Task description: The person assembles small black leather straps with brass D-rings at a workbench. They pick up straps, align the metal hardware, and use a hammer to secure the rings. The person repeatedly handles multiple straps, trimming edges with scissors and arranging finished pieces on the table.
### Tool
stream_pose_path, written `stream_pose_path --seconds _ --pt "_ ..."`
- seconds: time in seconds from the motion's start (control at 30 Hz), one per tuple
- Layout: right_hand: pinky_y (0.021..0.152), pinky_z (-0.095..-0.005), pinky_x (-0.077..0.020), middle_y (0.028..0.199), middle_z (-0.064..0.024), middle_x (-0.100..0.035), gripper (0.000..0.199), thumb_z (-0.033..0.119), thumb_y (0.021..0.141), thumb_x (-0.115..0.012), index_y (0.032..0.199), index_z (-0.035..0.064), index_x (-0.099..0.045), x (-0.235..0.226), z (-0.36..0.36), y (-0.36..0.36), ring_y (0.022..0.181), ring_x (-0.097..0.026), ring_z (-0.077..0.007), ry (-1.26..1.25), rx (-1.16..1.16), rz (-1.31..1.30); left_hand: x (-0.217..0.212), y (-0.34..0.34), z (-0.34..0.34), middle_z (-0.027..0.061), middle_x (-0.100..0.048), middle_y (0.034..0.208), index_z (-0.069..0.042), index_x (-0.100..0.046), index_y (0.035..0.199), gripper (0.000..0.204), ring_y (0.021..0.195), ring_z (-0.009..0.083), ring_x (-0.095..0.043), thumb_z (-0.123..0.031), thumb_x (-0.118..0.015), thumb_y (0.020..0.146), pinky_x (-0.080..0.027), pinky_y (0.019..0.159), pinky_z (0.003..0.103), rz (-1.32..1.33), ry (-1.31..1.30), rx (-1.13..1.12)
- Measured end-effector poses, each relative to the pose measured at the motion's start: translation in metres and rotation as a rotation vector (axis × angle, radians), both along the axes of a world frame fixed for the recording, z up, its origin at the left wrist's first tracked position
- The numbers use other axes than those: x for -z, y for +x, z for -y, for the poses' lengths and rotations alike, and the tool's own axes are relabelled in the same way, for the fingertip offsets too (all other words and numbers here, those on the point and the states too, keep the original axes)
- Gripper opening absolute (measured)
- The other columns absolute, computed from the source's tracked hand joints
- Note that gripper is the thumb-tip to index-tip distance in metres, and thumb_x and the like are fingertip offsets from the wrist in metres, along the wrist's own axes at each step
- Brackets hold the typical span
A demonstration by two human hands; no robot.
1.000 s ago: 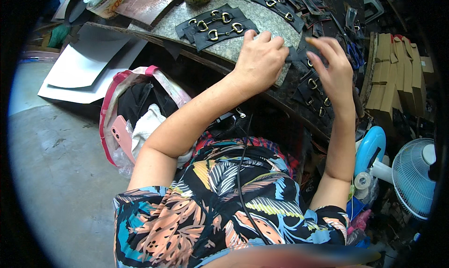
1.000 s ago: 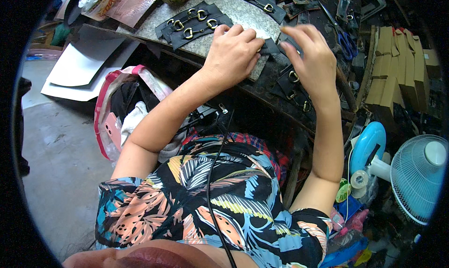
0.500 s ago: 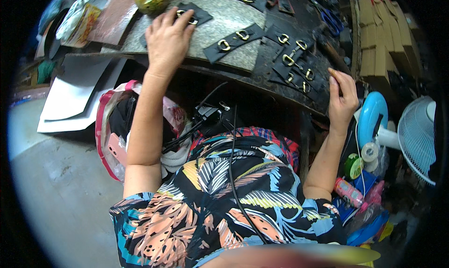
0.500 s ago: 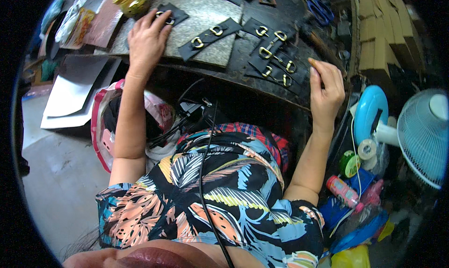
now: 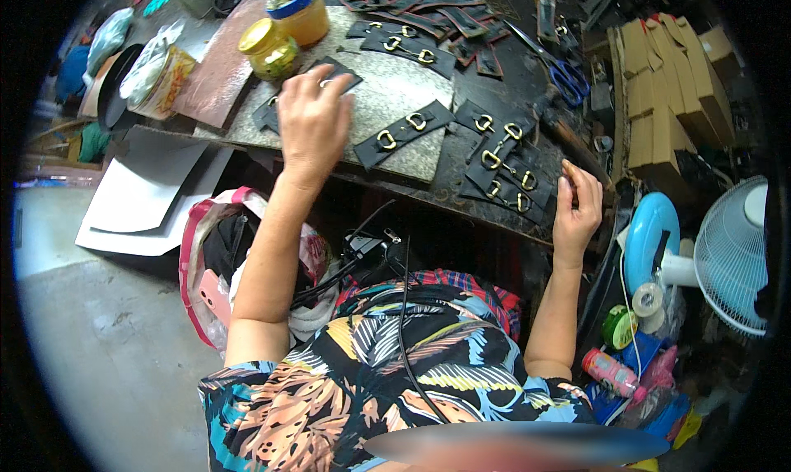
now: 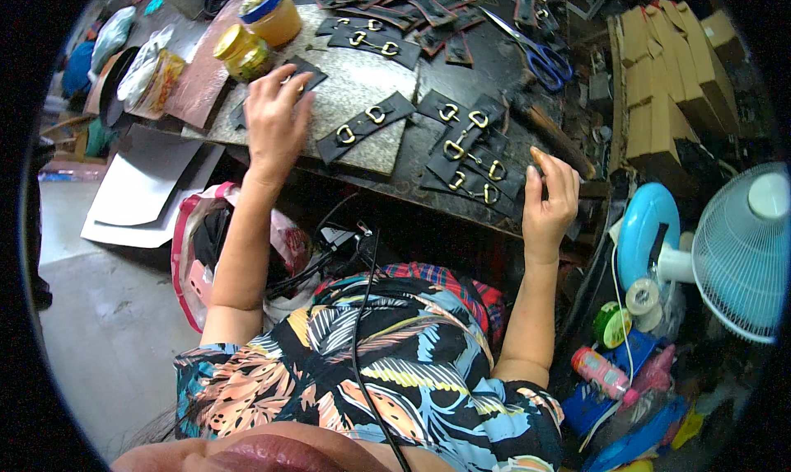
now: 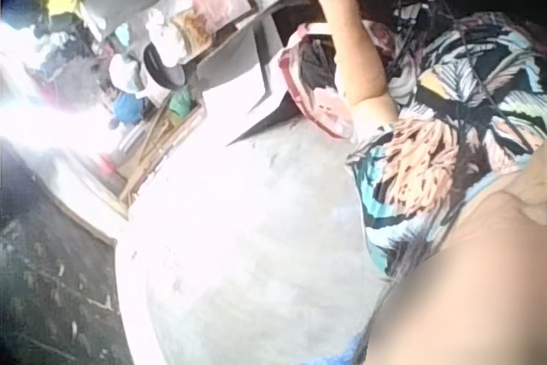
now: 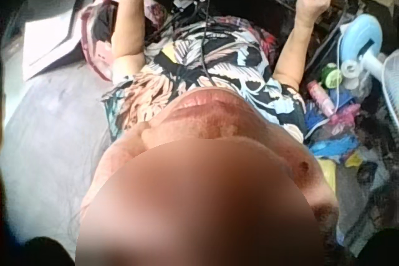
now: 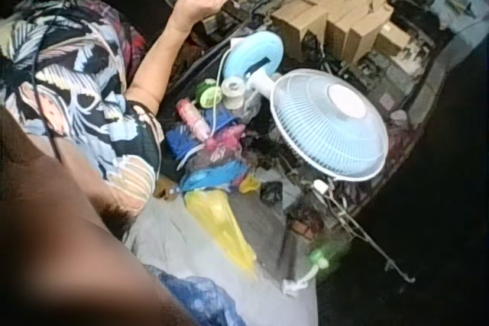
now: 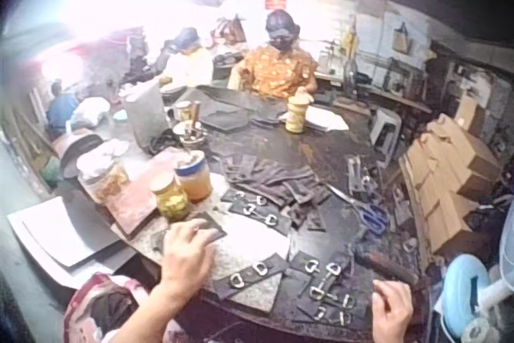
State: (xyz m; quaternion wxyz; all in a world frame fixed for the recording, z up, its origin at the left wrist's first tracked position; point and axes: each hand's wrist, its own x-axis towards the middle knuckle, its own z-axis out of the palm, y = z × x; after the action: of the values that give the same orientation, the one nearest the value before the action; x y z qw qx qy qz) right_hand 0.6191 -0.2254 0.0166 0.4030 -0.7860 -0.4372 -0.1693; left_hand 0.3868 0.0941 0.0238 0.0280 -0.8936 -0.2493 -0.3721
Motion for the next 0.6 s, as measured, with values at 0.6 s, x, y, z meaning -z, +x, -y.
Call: stream_pose_path --seconds 0.6 --pt "0.093 -0.0431 -0.0503 0.112 -0.0144 -0.071 0.027 0.007 0.093 -0.071 0.120 0.0019 -0.070 0.009 -0.002 0.001 0.103 -0.065 -0.0341 -0.099 -0.002 0.059 -0.001 0.098 -0.116 0.0171 -0.068 0.117 -0.011 -0.072 0.123 0.036 0.116 0.0366 -0.064 -0.007 -0.057 0.090 -0.054 0.099 0.049 -0.431 -0.064 0.066"
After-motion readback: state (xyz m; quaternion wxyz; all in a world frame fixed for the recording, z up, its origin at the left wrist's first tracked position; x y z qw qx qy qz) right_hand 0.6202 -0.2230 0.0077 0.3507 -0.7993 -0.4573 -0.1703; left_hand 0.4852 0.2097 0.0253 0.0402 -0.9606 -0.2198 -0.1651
